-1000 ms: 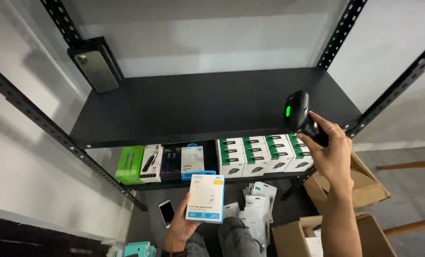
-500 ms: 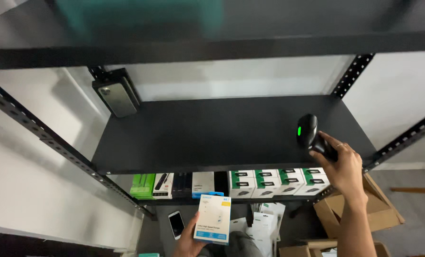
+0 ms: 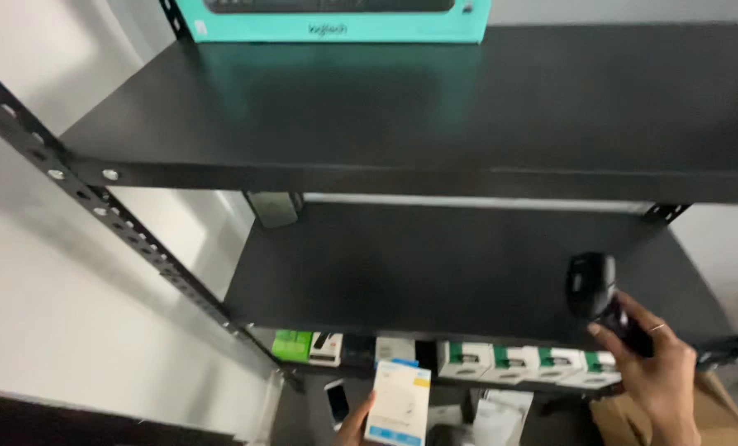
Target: The person takes electronic component boxes out of a cardboard carton, scans each box with a handheld barcode scanner, and places the boxes in stacks on a storage shelf.
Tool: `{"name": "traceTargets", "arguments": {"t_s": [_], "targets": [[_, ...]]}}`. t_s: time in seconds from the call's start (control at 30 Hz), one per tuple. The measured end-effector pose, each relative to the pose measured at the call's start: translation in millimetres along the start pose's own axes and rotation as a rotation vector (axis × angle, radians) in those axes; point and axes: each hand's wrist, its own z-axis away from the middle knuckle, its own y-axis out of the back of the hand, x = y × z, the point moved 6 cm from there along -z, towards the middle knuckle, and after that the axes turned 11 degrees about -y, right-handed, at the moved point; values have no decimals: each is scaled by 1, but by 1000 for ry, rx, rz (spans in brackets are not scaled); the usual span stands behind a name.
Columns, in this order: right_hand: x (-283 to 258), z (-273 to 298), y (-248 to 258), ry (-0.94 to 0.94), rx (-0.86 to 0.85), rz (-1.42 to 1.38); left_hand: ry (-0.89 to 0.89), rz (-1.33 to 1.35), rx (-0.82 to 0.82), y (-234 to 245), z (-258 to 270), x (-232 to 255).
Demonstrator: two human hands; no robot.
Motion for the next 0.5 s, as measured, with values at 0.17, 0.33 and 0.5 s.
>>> {"name": "traceTargets", "arguments": {"t_s": [0.17, 0.33, 0.5], "targets": [[-14, 36, 6, 36, 127, -56, -174, -322, 67, -27, 20, 41], [-47, 62, 23, 8, 143, -110, -620, -994, -173, -14, 19, 78], [-19, 56, 32, 60, 116, -43, -1074, -1718, -547, -37, 27, 70]]}}
